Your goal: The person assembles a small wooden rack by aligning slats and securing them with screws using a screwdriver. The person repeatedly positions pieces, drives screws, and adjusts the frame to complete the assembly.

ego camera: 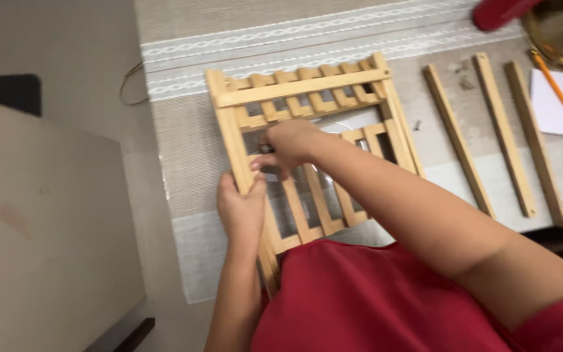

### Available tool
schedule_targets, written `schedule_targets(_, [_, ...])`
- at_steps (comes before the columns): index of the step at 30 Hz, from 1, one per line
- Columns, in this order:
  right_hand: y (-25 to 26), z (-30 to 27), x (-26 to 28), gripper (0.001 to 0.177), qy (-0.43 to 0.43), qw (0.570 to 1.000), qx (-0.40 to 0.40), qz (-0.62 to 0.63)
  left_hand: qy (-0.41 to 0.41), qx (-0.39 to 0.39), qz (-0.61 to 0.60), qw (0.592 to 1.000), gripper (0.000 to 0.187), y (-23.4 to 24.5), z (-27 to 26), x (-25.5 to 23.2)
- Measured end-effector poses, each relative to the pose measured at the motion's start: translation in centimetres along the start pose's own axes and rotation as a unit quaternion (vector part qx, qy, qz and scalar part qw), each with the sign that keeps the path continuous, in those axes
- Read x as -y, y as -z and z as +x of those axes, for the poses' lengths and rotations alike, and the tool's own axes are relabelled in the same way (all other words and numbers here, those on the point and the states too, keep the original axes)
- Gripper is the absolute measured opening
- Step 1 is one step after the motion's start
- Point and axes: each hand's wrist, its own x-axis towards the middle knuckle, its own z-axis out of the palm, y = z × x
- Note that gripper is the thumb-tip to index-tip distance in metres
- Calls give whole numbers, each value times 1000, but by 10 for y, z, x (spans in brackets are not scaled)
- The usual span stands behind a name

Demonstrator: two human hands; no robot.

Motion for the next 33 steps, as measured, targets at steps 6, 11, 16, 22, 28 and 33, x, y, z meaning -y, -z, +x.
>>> schedule_targets(6, [-7, 9, 6, 58, -40, 998, -8, 38, -45, -20, 16, 999, 30, 11, -7, -13])
schedule_targets(11, [-19, 0, 2, 47, -33, 994, -81, 66, -25, 2, -17, 1000, 27, 12, -5, -10])
schedule_targets(16, [-33, -49, -16, 30, 30, 956, -277, 96, -42, 27, -113, 992, 26, 1, 19, 6])
schedule_targets(22, [-55, -137, -102, 32, -26, 931, -281, 234, 12, 59, -147, 987, 29, -9, 50, 13])
schedule_targets(28, [-109, -205, -214, 34, -349, 814, -371, 279, 116, 78, -59, 988, 36, -16, 70, 7])
schedule_targets(33, [-162, -204, -276, 55, -388, 834, -351, 178, 128, 94, -160, 974, 46, -24, 80, 26])
